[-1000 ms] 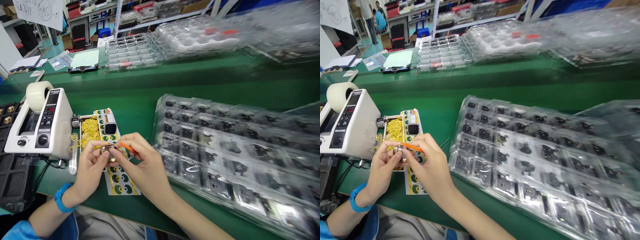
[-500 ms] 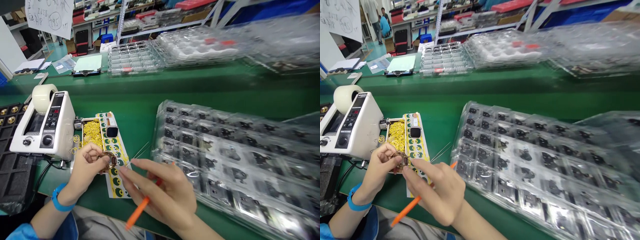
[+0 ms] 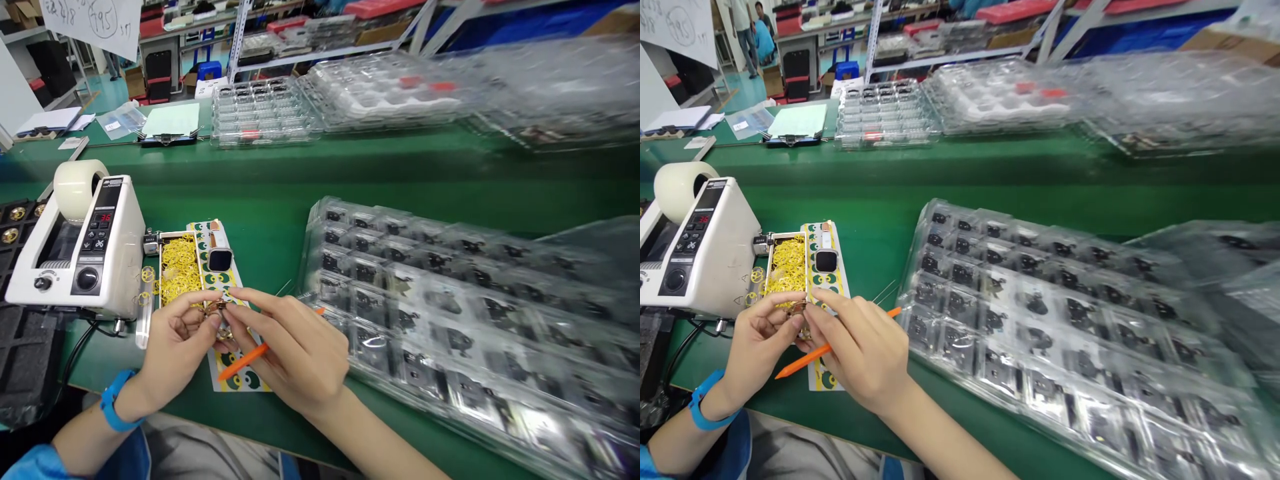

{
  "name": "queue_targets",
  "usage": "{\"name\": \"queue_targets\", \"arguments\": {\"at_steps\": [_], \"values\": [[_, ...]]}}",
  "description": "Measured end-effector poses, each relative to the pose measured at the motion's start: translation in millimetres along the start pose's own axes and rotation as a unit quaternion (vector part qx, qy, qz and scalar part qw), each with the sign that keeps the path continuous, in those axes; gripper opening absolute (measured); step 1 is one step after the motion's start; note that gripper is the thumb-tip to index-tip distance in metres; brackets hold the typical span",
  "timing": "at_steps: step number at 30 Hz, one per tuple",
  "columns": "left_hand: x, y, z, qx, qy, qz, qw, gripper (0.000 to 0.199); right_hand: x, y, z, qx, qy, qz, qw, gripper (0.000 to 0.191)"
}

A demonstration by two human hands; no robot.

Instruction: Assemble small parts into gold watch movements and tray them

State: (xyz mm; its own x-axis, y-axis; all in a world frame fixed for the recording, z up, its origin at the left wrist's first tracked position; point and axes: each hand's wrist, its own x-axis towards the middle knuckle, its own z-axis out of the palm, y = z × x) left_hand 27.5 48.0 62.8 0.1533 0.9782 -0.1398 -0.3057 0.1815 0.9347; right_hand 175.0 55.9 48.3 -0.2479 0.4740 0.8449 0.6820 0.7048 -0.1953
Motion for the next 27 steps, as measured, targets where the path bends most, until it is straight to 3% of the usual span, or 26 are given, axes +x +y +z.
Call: {"name": "queue_targets", "arguments": {"at_steps": [5,12,19,27], "values": [[-1,-2,1.1,0.013,-0.007,0.036,0.999,0.018,-1,2,3,0.013,-0.001,-0.021,1.000,0.007],[-3,-5,-0.6,0.026,-0.012,0.054,0.998,0.023,-4,8,0,0.023,-0.025,-0.060,0.998,0.007],[-4,-4,1.4,0.072,0.003,0.080,0.994,0.021,-4,6,-2,0.025,-0.031,-0.060,0.997,0.007],[-5,-7,0.4,0.127,0.009,0.115,0.985,0.024,-2,-1,2,0.018,0.004,-0.022,1.000,0.011]]}}
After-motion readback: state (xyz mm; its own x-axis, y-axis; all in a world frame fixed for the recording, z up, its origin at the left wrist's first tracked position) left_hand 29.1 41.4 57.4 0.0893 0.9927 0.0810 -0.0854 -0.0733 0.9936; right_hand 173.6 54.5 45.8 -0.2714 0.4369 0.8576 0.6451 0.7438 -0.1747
